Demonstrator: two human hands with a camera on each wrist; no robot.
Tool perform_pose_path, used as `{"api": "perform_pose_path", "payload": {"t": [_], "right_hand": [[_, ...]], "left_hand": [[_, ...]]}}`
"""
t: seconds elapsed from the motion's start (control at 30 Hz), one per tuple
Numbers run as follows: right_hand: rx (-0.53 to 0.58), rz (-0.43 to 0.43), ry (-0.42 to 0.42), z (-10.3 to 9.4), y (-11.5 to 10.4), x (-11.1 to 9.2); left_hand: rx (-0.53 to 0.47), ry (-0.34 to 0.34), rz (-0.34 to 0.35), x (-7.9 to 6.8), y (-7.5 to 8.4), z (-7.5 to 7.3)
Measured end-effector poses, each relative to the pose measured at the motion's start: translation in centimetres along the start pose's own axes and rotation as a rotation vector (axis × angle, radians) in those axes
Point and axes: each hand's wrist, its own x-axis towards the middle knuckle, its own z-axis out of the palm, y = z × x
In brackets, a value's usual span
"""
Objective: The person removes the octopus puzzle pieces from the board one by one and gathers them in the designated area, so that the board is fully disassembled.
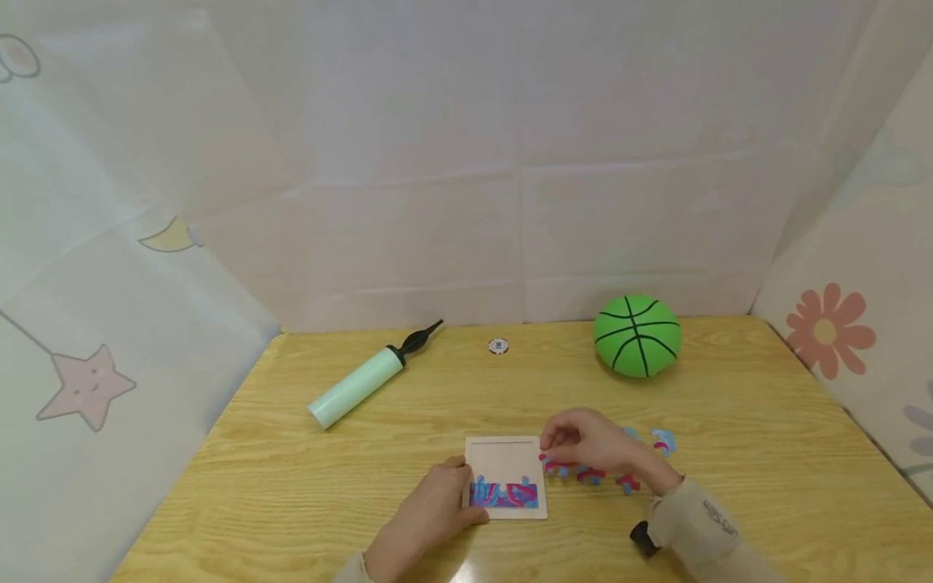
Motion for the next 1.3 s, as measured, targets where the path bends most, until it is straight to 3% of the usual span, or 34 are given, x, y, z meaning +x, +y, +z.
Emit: {"api": "perform_pose_path", "payload": {"t": [0.27, 0.6, 1.13, 1.3], "right_hand": [[0.059, -0.028, 0.007, -1.6, 0.5, -1.7], [0.13, 0.024, -0.029, -3.1, 1.8, -3.7], [0.0, 0.037, 0.034, -5.7, 3.9, -8.2], [-0.023, 0.048, 0.016, -6.2, 4.9, -9.5]], "left_hand": [[0.015, 0.001, 0.004, 0.0, -0.1, -0.1], [0.034, -0.017, 0.012, 0.0, 0.0, 0.0], [0.038, -0.013, 0.002, 0.0, 0.1, -0.1], [0.033, -0.023, -0.003, 0.0, 0.1, 0.0]]}}
